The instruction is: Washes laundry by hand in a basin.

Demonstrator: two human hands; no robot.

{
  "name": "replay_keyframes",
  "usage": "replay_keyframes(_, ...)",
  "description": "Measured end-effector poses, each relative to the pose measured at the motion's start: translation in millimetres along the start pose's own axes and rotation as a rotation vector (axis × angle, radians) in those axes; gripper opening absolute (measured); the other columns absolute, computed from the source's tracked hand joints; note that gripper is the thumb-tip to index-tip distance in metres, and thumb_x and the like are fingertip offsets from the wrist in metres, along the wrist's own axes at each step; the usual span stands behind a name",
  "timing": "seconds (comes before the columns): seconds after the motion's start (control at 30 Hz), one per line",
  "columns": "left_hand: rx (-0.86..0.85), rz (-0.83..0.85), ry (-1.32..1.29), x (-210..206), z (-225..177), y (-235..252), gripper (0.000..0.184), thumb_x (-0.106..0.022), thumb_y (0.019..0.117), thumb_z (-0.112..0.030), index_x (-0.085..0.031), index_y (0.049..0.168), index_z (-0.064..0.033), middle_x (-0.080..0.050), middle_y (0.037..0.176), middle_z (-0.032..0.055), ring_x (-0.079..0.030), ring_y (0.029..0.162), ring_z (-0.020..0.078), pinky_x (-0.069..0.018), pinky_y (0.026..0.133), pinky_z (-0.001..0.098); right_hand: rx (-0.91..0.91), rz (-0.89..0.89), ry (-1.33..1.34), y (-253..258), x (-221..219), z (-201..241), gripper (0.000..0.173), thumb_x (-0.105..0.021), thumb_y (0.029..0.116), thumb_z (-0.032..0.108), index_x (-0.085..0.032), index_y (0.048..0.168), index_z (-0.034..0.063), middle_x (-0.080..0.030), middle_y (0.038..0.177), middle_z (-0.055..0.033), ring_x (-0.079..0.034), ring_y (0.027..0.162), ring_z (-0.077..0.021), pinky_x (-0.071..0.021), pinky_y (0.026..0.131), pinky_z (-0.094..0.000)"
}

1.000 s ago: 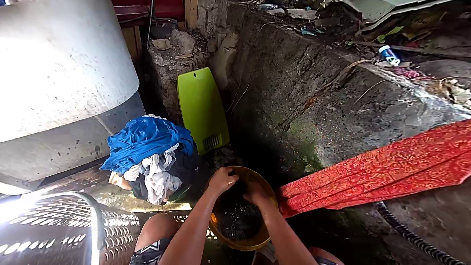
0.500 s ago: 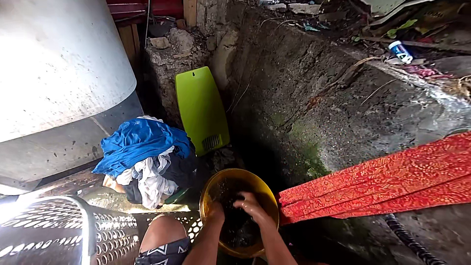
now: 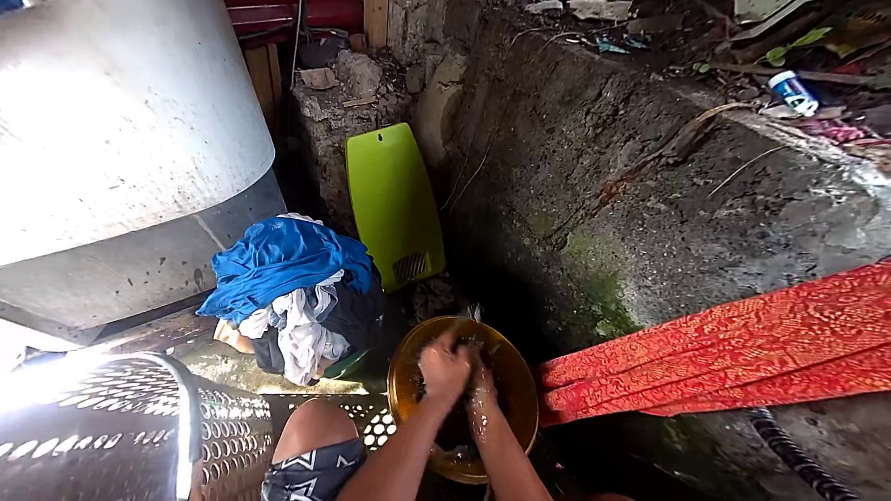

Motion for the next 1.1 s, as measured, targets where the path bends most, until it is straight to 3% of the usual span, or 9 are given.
replay_keyframes(0.13,0.223,0.011,-0.002,6.5,27.9,6.5,0.031,-0.057,0.1025,-0.021,-0.071,0.122,-0.0027,-0.071,0.116,0.0242,-0.067,0.114,0.0407,-0.0504,0.098,0.0617,-0.128,0.016,0.089,-18.0,6.5,-4.1,0.049,-0.052,0.1071,0.025,-0.042,0.148,-0.0010,-0.056,0.138,-0.0232,-0.057,0.125,-0.0301,-0.0479,0.104,-0.0496)
replay_keyframes(0.2,0.033,0.170,0.096,-11.9,-9.3,-28.5,0.031,-0.054,0.1009,-0.020,-0.070,0.119,-0.0010,-0.072,0.112,0.0232,-0.069,0.110,0.0404,-0.0518,0.095,0.0607,-0.016,0.049,0.126,-4.1,18.3,-2.0,0.031,-0.050,0.1072,0.019,-0.055,0.128,-0.0029,-0.066,0.109,-0.0145,-0.065,0.096,-0.0170,-0.0549,0.084,-0.0358)
replay_keyframes(0.3,-0.404,0.049,0.008,-19.3,-50.4,-68.8,0.019,-0.064,0.0872,-0.014,-0.073,0.090,0.0030,-0.073,0.083,0.0192,-0.073,0.081,0.0370,-0.0559,0.070,0.0576,0.248,0.131,-0.114,-2.4,29.1,23.8,0.036,-0.046,0.1039,0.007,-0.055,0.135,-0.0100,-0.066,0.123,-0.0183,-0.063,0.109,-0.0107,-0.0505,0.097,-0.0264)
replay_keyframes(0.47,0.175,0.377,0.362,1.6,28.0,-2.9,0.041,-0.054,0.1050,-0.026,-0.061,0.136,0.0003,-0.056,0.144,0.0247,-0.059,0.129,0.0396,-0.0499,0.104,0.0584,0.185,0.136,-0.281,-14.3,32.0,68.4,0.054,-0.070,0.0985,0.029,-0.052,0.140,-0.0016,-0.061,0.135,-0.0198,-0.057,0.126,-0.0236,-0.0452,0.108,-0.0437)
replay_keyframes(0.57,0.163,0.460,0.491,22.9,20.2,6.8,0.040,-0.054,0.1050,-0.024,-0.059,0.136,0.0013,-0.054,0.145,0.0254,-0.058,0.130,0.0397,-0.0493,0.104,0.0588,0.408,0.050,-0.594,7.1,51.9,75.0,0.080,-0.076,0.0915,0.034,-0.039,0.153,0.0000,-0.046,0.145,-0.0356,-0.049,0.133,-0.0463,-0.0421,0.109,-0.0573)
replay_keyframes(0.63,0.092,0.507,0.528,38.7,4.3,10.5,0.040,-0.053,0.1058,-0.025,-0.060,0.138,-0.0035,-0.060,0.138,0.0231,-0.060,0.129,0.0384,-0.0488,0.104,0.0605,0.416,0.074,-0.872,18.9,43.8,57.2,0.080,-0.075,0.0920,0.037,-0.041,0.153,-0.0015,-0.041,0.147,-0.0409,-0.045,0.134,-0.0564,-0.0399,0.109,-0.0658)
replay_keyframes(0.73,0.019,0.578,0.587,60.2,-9.9,8.3,0.039,-0.051,0.1068,-0.029,-0.060,0.139,-0.0086,-0.065,0.132,0.0188,-0.062,0.125,0.0356,-0.0490,0.102,0.0607,0.240,0.353,-1.206,24.6,-4.3,-20.0,0.055,-0.064,0.0997,0.040,-0.056,0.147,0.0130,-0.049,0.151,-0.0262,-0.045,0.140,-0.0479,-0.0376,0.112,-0.0666)
replay_keyframes(0.9,-0.032,0.646,0.431,54.1,5.7,3.8,0.038,-0.054,0.1063,-0.025,-0.062,0.136,-0.0025,-0.067,0.126,0.0214,-0.064,0.120,0.0354,-0.0477,0.104,0.0571,0.047,0.641,-1.501,-1.6,-42.4,-121.9,0.052,-0.053,0.1058,0.031,-0.045,0.156,0.0173,-0.013,0.170,-0.0212,-0.019,0.153,-0.0476,-0.0241,0.118,-0.0678)
replay_keyframes(1.1,0.254,0.662,-0.036,9.1,55.5,-12.9,0.049,-0.057,0.1064,-0.020,-0.044,0.152,-0.0065,-0.052,0.147,0.0245,-0.057,0.130,0.0420,-0.0498,0.100,0.0612,0.139,0.640,-1.410,1.3,-38.1,-80.1,0.042,-0.069,0.0910,0.012,-0.064,0.129,-0.0058,-0.058,0.138,-0.0293,-0.052,0.133,-0.0443,-0.0405,0.111,-0.0605)
Point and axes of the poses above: each hand's wrist, its own y-axis towards the middle knuckle, its own x-axis out of the back of the hand, z = x × y, the point moved 10 cm from there along y, towards the middle knuckle
